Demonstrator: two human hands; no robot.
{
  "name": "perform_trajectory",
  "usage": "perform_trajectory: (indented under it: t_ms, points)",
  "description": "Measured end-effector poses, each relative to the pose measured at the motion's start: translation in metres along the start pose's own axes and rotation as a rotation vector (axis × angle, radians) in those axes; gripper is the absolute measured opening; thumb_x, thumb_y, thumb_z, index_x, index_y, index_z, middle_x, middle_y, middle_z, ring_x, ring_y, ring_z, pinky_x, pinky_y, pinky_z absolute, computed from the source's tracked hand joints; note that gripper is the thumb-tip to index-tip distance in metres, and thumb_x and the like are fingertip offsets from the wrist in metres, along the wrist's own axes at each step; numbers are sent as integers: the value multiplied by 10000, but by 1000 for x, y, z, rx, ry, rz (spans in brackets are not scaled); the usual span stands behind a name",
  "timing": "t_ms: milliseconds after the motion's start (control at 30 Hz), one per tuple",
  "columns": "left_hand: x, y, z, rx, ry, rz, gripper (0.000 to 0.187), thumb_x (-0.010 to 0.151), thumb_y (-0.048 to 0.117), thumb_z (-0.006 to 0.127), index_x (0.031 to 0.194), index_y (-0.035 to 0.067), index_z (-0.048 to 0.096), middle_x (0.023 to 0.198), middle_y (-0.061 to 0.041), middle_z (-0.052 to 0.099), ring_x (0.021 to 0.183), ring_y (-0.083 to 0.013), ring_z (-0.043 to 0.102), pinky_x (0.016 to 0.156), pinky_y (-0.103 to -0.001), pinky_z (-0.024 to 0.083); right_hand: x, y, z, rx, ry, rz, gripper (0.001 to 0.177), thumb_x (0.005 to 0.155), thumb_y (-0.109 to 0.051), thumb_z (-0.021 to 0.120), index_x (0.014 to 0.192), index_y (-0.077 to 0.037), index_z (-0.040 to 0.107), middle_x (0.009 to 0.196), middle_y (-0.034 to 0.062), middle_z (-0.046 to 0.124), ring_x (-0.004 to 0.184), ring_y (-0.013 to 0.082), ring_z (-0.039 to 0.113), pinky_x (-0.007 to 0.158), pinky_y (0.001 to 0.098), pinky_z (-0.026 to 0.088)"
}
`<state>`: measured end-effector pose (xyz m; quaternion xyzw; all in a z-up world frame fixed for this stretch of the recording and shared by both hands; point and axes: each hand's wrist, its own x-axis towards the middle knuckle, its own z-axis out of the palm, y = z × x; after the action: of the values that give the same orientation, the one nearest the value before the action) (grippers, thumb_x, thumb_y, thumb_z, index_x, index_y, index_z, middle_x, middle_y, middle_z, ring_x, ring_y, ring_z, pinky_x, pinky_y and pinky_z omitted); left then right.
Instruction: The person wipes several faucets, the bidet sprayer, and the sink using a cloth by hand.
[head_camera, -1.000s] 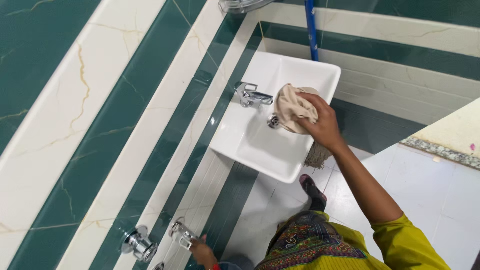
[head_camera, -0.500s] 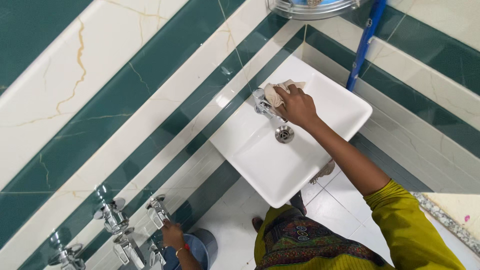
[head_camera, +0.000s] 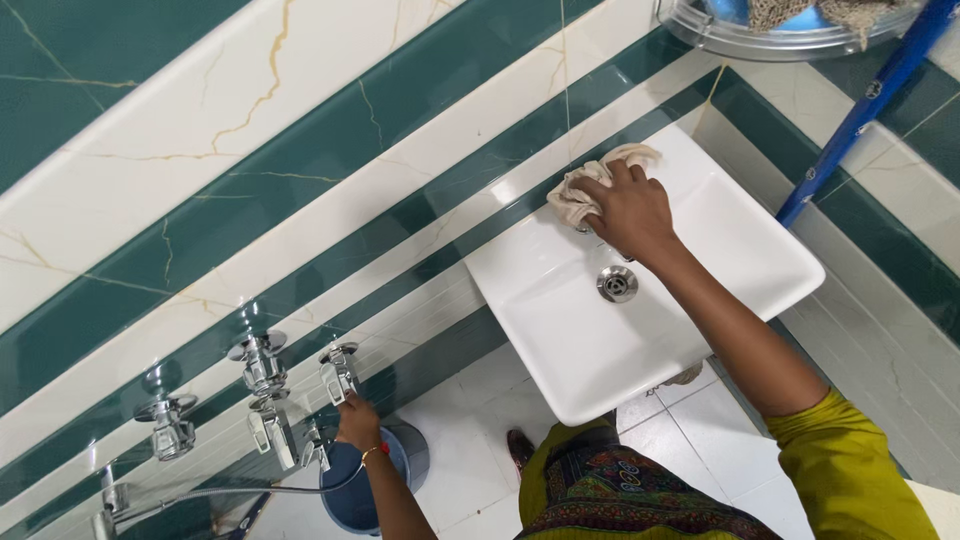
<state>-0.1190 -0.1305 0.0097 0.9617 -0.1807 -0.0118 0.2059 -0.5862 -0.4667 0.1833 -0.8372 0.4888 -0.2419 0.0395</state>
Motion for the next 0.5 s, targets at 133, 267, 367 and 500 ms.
perform_trajectory:
  t_ms: [133, 267, 367, 500]
  points:
    - [-12, -2, 15, 183, 206, 45, 539, 1038, 474, 476, 1322, 27, 575, 1271, -259, 645, 1186, -482, 583, 955, -641, 394, 39, 15, 27, 216, -158, 145, 534, 849, -305, 815, 1354, -285, 645, 1139, 145, 613, 1052, 351, 646, 825, 477, 546]
    - [-101, 34, 56, 116, 265, -34, 793, 882, 456, 616, 1564, 125, 381, 1579, -148, 370, 1428, -368, 359, 1100, -600, 295, 22, 21, 33, 137, -59, 17, 631, 733, -290, 859, 1325, -258, 642, 1196, 189, 592, 1033, 380, 649, 808, 471, 556]
    - [-157, 109, 65, -213, 262, 345, 812, 955, 460, 626, 1549, -9, 330, 1580, -126, 440, 1444, -394, 332, 1169, -605, 211, -20, 6, 16, -9, -62, -7, 599, 715, -236, 842, 1287, -314, 684, 1232, 172, 603, 1009, 357, 664, 785, 439, 583]
    - [-176, 236, 28, -455, -41, 817, 573, 982, 337, 612, 1482, 94, 476, 1563, -189, 427, 1475, -396, 346, 1202, -565, 231, -9, -7, 8, -123, -59, -7, 525, 773, -244, 827, 1273, -343, 703, 1186, 133, 633, 1002, 334, 674, 751, 429, 590]
